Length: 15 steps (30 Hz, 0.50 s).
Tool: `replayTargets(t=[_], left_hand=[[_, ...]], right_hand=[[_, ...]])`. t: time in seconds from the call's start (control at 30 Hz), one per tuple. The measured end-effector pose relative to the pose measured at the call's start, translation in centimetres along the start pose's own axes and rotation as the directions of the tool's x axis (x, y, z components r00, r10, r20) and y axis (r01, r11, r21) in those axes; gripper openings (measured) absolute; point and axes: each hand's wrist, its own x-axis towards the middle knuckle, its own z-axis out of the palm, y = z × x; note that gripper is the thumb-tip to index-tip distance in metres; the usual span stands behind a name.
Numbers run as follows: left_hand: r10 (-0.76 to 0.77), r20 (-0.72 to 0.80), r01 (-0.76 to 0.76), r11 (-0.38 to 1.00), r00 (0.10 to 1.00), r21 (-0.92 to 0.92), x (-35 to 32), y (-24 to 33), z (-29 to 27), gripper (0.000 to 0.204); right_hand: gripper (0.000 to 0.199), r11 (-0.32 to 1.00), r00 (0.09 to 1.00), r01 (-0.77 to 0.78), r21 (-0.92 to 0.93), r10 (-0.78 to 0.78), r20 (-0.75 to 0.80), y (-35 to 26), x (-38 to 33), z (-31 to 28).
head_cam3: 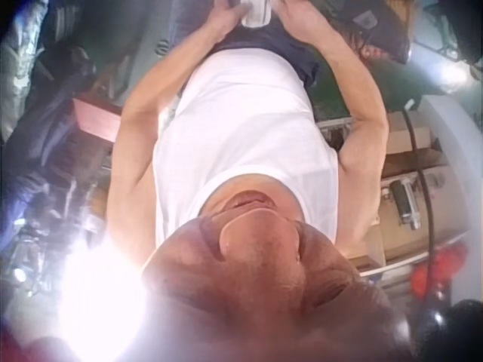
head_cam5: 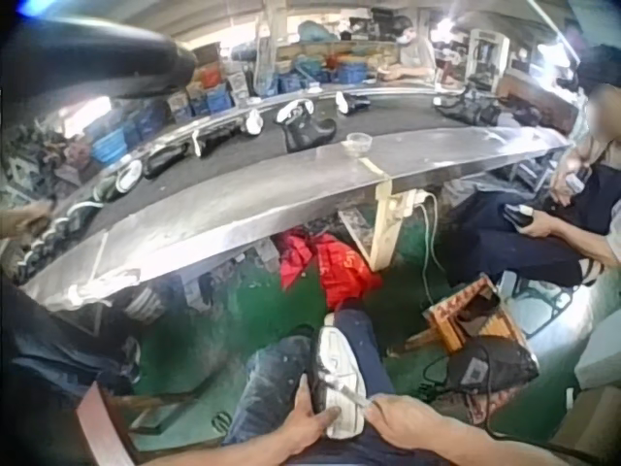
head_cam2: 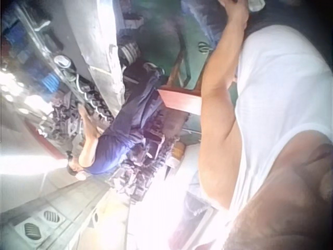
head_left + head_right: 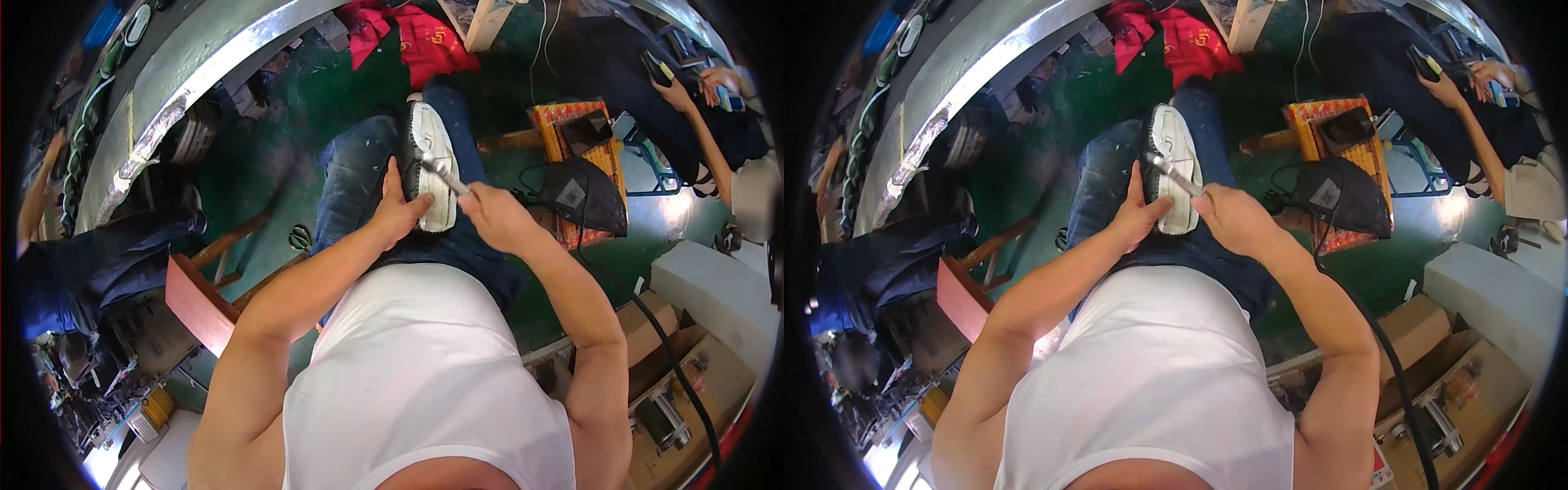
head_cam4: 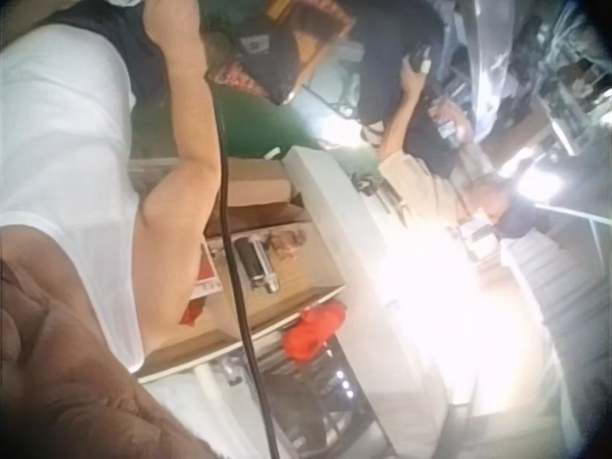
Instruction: Manually lasting shoes by pulling the shoe upper over the last and securing it using lasting pincers.
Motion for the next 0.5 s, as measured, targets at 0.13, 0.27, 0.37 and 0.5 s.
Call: replayTargets(t=[0.13,0.27,0.37,0.5], left_hand=[[0.041,0.035,-0.045,0.988,0.999,0.147,0.0,0.9,-1.3,0.109],[-0.077,-0.119,0.081,0.996,0.99,0.024,4.8,3.4,-3.2,0.097],[-0.121,-0.109,0.109,0.988,0.987,-0.108,8.8,5.0,-2.7,0.082],[-0.138,0.103,0.17,0.867,0.985,-0.468,7.8,8.1,-3.2,0.062]], right_hand=[[0.046,0.993,0.996,-0.07,0.093,0.064,0.056,1.4,-0.9,0.4],[0.045,0.879,0.978,-0.202,0.432,0.204,0.042,2.9,-3.4,2.3],[0.046,0.6,0.945,-0.225,0.768,0.328,0.02,5.5,-3.8,5.7],[0.049,0.458,0.925,-0.221,0.861,0.378,0.036,6.9,-4.1,6.6]])
